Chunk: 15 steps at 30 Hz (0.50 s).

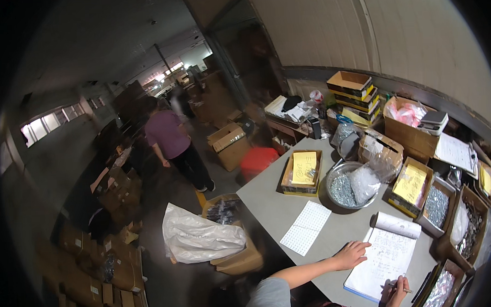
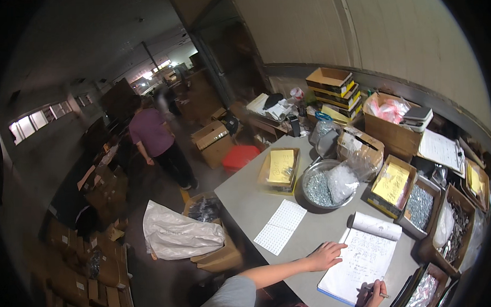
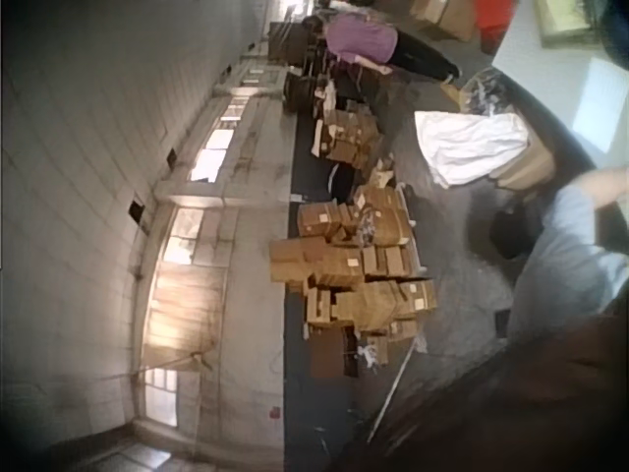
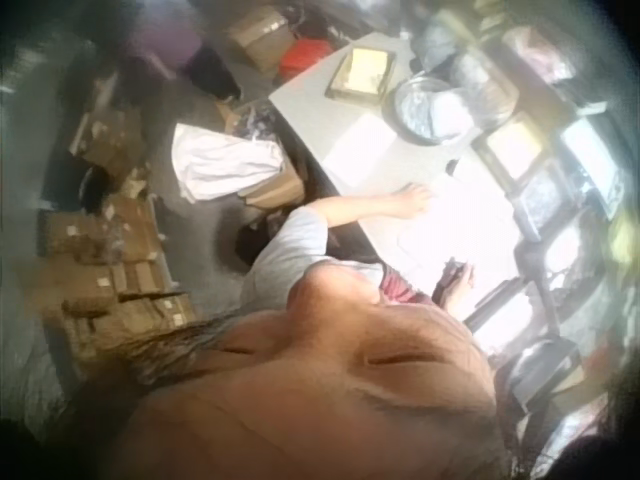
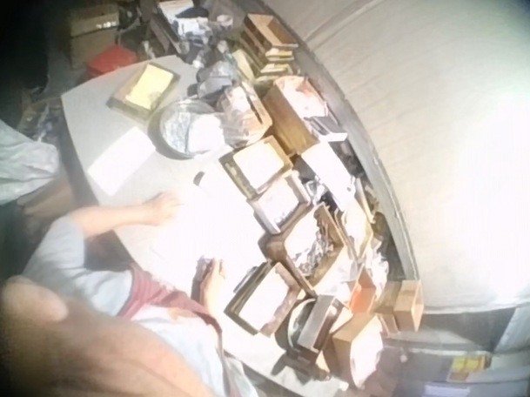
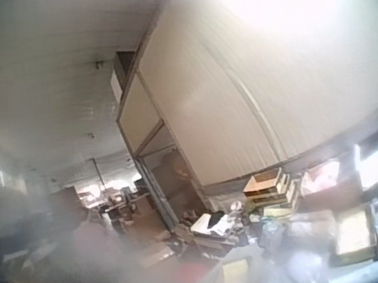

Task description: The person organizes small metal parts and hardware on a cluttered workbench. They move boxes and plastic bags, write on a yellow sticky note with a black marker, and handle small metal pieces by hand.

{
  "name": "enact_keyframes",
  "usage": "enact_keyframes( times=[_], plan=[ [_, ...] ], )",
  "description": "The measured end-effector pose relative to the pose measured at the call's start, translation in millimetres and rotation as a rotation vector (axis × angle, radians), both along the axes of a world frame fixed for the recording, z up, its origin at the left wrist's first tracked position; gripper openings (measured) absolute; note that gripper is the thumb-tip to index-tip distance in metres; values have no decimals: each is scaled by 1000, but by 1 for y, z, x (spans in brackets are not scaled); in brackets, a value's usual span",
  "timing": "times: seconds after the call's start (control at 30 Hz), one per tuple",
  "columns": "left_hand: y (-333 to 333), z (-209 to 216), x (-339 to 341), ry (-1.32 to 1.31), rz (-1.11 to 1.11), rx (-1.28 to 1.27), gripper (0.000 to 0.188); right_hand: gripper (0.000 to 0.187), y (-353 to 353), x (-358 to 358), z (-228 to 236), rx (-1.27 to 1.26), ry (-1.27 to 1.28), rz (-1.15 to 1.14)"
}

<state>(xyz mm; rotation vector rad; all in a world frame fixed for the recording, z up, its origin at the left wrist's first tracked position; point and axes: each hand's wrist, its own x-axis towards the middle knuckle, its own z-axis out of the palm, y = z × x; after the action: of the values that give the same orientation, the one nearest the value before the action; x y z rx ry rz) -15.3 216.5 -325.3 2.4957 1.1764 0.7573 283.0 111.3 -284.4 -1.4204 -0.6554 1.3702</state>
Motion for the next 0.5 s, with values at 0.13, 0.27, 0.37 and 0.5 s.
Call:
enact_keyframes(
  times=[0.13,0.27,0.37,0.5],
  plan=[
    [-1,-2,1,-24,-2,-3,26,26,-4,-16,33,-97,41,-41],
    [1,-5,0,-7,-14,-21,27,34,3,-11,24,-93,9,-24],
    [2,-11,0,-1,-13,-38,30,28,-2,-3,2,-29,-108,-47],
    [2,-8,1,-28,-3,-67,32,47,-9,17,-47,76,-185,3]
  ],
)
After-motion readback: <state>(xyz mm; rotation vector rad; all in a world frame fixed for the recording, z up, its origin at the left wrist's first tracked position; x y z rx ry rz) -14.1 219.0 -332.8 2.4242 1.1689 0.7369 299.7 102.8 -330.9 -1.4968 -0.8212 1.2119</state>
